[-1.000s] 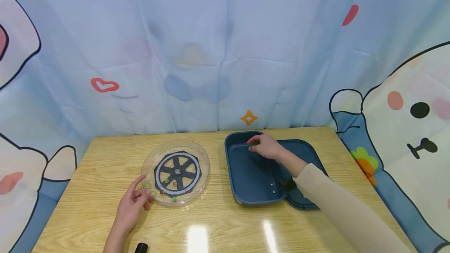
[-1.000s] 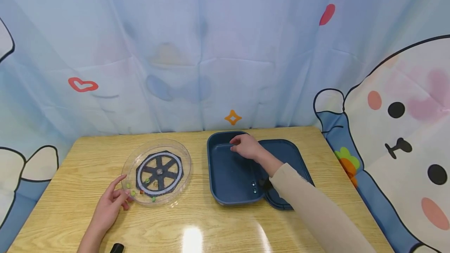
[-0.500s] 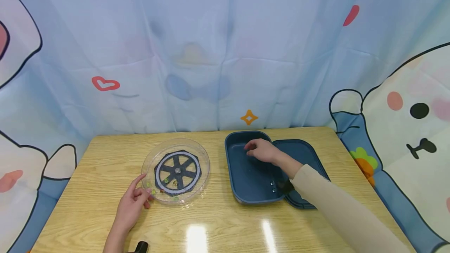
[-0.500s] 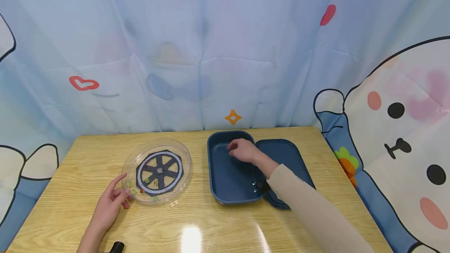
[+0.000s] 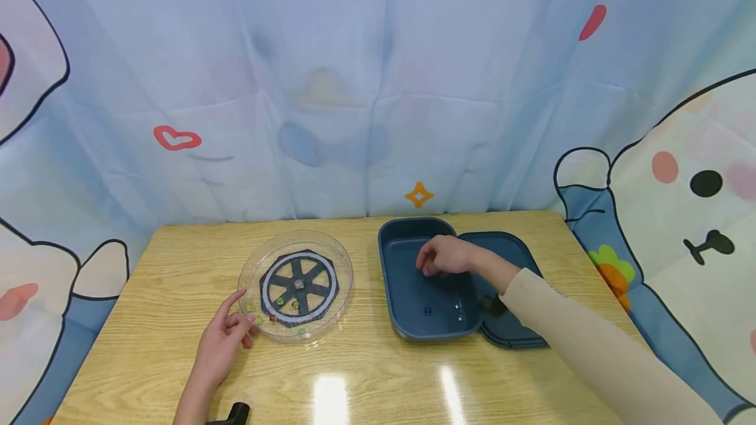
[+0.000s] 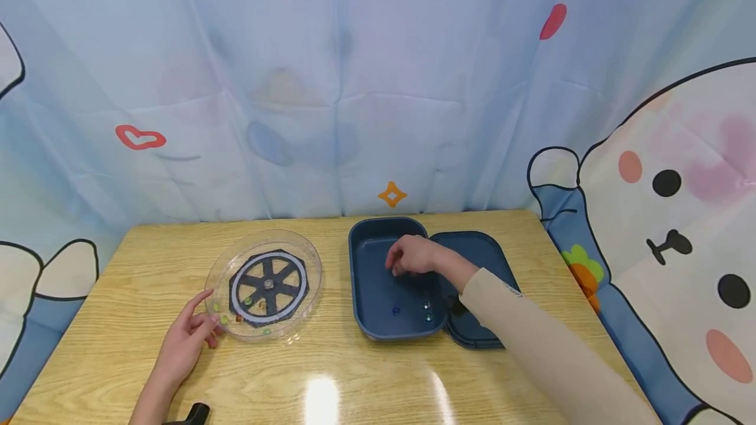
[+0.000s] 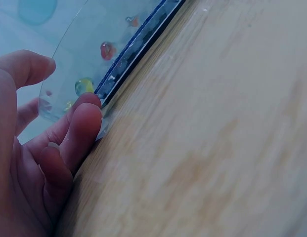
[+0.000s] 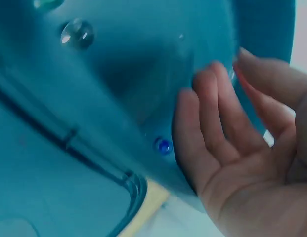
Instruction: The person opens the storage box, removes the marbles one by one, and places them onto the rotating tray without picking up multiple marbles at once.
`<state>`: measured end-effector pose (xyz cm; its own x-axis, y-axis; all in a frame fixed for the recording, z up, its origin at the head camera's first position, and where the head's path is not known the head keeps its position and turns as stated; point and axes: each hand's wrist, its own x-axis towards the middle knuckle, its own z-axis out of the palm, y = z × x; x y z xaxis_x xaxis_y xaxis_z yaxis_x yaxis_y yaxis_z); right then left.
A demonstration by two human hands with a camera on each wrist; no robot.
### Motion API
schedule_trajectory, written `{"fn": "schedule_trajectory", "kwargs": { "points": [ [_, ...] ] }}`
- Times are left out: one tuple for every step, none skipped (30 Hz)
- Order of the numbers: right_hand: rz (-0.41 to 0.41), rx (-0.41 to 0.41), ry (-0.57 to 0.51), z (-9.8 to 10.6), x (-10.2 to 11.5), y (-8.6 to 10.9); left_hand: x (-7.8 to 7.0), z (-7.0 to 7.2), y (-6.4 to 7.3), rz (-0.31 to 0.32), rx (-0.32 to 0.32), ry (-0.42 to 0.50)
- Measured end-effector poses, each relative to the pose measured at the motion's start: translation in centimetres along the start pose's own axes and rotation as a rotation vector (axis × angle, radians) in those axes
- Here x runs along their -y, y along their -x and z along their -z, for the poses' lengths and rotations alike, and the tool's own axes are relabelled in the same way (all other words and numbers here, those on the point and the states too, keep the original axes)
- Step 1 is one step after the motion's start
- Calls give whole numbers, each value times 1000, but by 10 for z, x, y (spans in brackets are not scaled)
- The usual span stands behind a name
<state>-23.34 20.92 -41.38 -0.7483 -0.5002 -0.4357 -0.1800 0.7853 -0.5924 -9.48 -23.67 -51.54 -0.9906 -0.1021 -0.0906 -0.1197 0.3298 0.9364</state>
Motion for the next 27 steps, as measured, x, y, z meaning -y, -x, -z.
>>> {"fn": "schedule_trajectory", "kwargs": {
  "points": [
    [7, 36, 35, 1, 1, 1, 0, 0, 0, -3, -2, -4],
    [17, 72, 72, 1, 2, 2, 0, 0, 0, -7, -3, -7],
    [22, 104, 110, 2, 4, 2, 0, 0, 0, -11, -4, -9],
    [29, 136, 144, 2, 5, 3, 0, 0, 0, -15, -5, -11],
    [36, 166, 176, 2, 7, 4, 0, 1, 0, -19, -6, -13],
    [39, 193, 202, 2, 8, 5, 0, 1, 0, -22, -6, -12],
    [42, 216, 228, 1, 9, 6, 0, 1, 0, -23, -7, -12],
    [46, 236, 255, 0, 10, 7, 0, 1, 0, -25, -9, -12],
    [48, 252, 285, -1, 11, 8, 1, 1, 0, -25, -9, -10],
    [46, 266, 312, -3, 11, 8, 1, 1, 0, -26, -10, -7],
    [41, 274, 339, -4, 11, 9, 1, 1, 1, -26, -9, -5],
    [39, 277, 365, -6, 12, 9, 1, 1, 1, -25, -9, -3],
    [37, 279, 394, -8, 12, 9, 1, 1, 1, -25, -9, -2],
    [34, 280, 422, -9, 12, 10, 1, 1, 1, -24, -8, -1],
    [29, 279, 448, -10, 12, 10, 1, 1, 1, -23, -8, 0],
    [31, 279, 472, -12, 12, 10, 1, 1, 1, -23, -7, -1],
    [31, 278, 491, -12, 13, 10, 1, 1, 1, -23, -6, -1],
    [36, 278, 511, -13, 13, 10, 1, 1, 1, -22, -5, 0],
    [36, 280, 532, -14, 13, 11, 1, 1, 1, -20, -4, 0],
    [41, 281, 550, -15, 13, 11, 1, 1, 1, -20, -3, 2],
    [46, 281, 566, -15, 12, 11, 0, 1, 1, -20, -3, 2],
    [51, 281, 581, -16, 11, 11, 0, 1, 1, -20, -3, 5],
    [52, 279, 595, -17, 11, 11, 0, 1, 1, -19, -2, 7],
    [53, 278, 611, -17, 10, 11, 0, 1, 1, -19, -2, 8],
    [52, 278, 623, -18, 9, 12, 0, 1, 1, -20, -2, 10],
    [52, 277, 634, -19, 7, 11, 0, 1, 1, -20, -2, 10],
    [52, 277, 641, -19, 5, 11, 0, 0, 0, -21, -2, 10]
  ]
}}
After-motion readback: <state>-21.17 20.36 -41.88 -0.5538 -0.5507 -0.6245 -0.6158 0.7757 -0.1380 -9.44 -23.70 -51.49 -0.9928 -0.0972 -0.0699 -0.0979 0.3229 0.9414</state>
